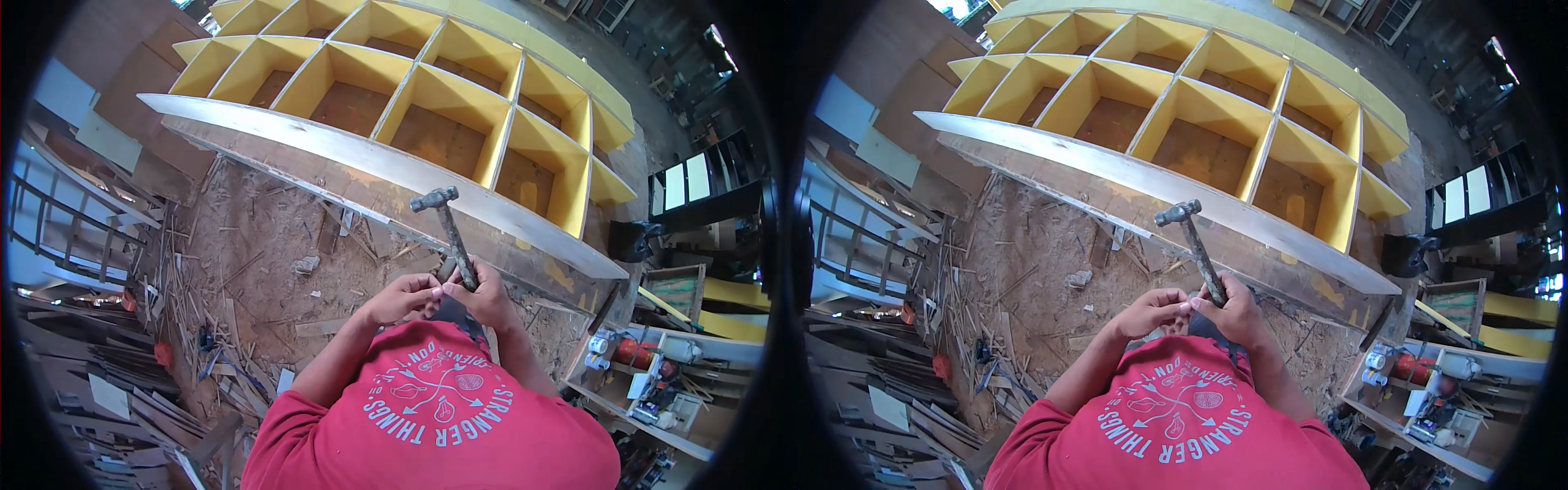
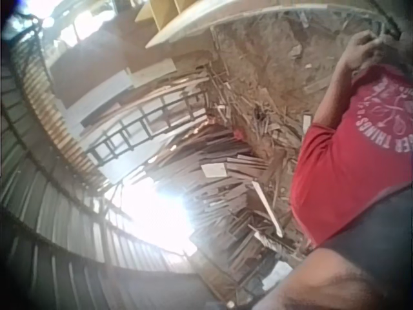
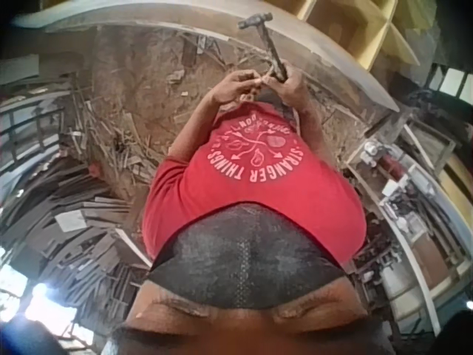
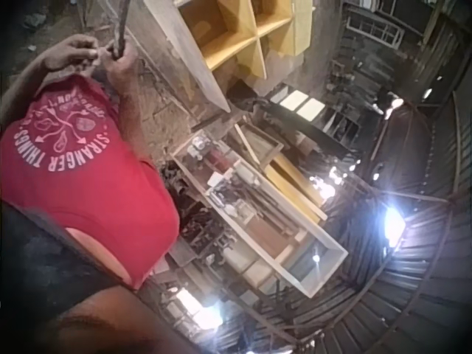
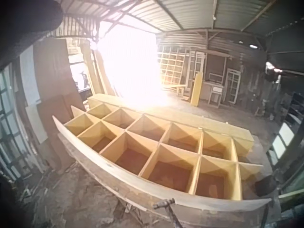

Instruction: The person assembles a wooden shelf by attaching a wooden board along its frame, hammering nails with a hammer, and extracting nails using pliers.

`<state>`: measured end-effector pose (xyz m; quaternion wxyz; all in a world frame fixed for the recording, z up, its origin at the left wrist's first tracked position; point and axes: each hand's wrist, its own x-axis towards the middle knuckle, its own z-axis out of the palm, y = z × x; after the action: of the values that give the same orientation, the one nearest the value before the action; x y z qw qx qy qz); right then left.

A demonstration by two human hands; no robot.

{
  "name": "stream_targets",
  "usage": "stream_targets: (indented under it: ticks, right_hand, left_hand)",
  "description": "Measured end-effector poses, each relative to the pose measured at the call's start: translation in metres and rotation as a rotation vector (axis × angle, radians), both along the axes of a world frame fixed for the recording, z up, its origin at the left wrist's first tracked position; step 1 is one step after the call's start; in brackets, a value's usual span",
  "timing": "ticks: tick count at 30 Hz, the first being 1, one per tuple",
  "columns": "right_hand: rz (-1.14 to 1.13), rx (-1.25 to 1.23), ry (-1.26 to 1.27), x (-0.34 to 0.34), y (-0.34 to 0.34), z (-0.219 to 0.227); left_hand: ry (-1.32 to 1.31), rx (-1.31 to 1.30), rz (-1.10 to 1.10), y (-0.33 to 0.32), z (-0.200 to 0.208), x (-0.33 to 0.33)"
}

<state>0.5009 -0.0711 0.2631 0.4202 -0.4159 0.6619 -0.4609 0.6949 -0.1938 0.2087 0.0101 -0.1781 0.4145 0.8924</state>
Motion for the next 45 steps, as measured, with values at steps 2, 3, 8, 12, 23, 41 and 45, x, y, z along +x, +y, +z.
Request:
stream_targets:
  ticks: [2, 3, 8, 12, 23, 41, 45]
  right_hand:
    - [0.0, 0.074, -0.058, 0.0, -0.017, -0.001]
    - [0.017, 0.069, -0.065, -0.002, -0.027, 0.0]
    - [0.129, 0.024, 0.092, -0.021, -0.087, -0.03]
    - [0.171, -0.013, 0.549, -0.035, -0.128, -0.028]
    - [0.112, 0.161, 0.591, -0.031, -0.177, -0.037]
    - [0.009, 0.705, 0.426, 0.023, -0.15, -0.024]
    - [0.134, 0.594, 0.406, 0.027, -0.158, -0.017]
  left_hand:
    - [-0.009, -0.088, 0.016, -0.014, -0.001, -0.001]
    - [-0.017, -0.169, 0.028, -0.019, -0.001, 0.0]
    - [-0.194, -0.217, 0.145, -0.058, -0.008, 0.006]
    - [-0.347, -0.56, 0.38, -0.107, -0.02, 0.039]
    - [-0.455, -0.507, 0.381, -0.278, -0.005, 0.053]
    - [-0.278, -0.722, -0.015, -0.348, -0.06, -0.035]
    - [-0.279, -0.711, 0.024, -0.347, -0.069, -0.036]
